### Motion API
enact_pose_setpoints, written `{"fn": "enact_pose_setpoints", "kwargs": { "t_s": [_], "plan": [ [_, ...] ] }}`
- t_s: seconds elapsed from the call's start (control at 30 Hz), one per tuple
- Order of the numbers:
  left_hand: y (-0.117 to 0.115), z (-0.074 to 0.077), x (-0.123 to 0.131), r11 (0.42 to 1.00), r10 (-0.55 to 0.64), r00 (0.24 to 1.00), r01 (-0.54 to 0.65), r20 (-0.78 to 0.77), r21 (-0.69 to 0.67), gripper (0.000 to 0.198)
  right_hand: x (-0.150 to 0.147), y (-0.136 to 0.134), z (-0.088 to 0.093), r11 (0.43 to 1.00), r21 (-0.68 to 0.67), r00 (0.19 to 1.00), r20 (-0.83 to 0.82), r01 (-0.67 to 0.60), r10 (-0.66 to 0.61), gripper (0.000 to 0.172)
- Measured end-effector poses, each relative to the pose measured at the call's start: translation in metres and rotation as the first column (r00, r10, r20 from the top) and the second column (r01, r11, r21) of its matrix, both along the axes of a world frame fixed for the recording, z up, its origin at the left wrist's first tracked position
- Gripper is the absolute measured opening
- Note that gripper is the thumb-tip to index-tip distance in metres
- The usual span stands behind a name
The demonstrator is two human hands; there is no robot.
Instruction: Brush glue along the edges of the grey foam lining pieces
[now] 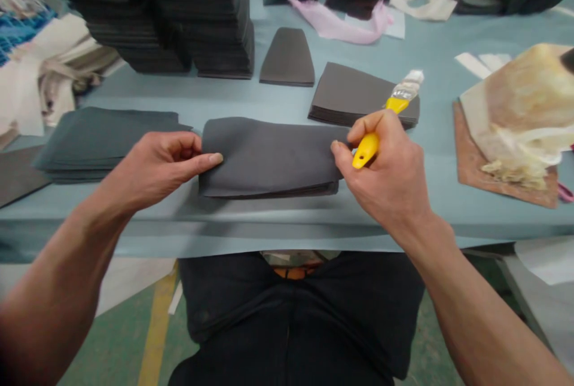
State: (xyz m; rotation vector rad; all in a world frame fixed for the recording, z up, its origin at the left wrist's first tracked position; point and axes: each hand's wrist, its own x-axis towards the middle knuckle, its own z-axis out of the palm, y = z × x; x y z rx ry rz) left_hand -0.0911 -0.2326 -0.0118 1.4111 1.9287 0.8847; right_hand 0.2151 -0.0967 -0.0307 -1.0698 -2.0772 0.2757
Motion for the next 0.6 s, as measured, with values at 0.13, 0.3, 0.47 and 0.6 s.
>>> {"fn": "enact_pose_setpoints", "kwargs": {
  "t_s": [0.13,0.3,0.47,0.6],
  "plan": [
    [0.003,0.001,0.001,0.996,0.012,1.0,-0.012,0.006,-0.083,0.046,-0.002,0.003,-0.008,1.0,0.018,1.0,-0.017,-0.007,0.007,0.021],
    [0.005,-0.004,0.001,0.994,0.063,0.998,-0.063,-0.002,-0.093,0.044,-0.001,0.006,-0.014,0.999,0.046,1.0,0.0,0.012,-0.012,0.023],
    [0.005,-0.008,0.002,0.993,0.087,0.996,-0.088,-0.015,-0.082,0.044,0.0,0.008,-0.019,0.999,0.04,1.0,-0.004,0.014,-0.013,0.026],
    [0.005,-0.005,0.005,0.988,0.105,0.994,-0.103,0.017,-0.112,0.041,0.003,0.008,-0.022,1.0,-0.015,0.999,-0.054,0.006,-0.007,0.025]
  ]
}}
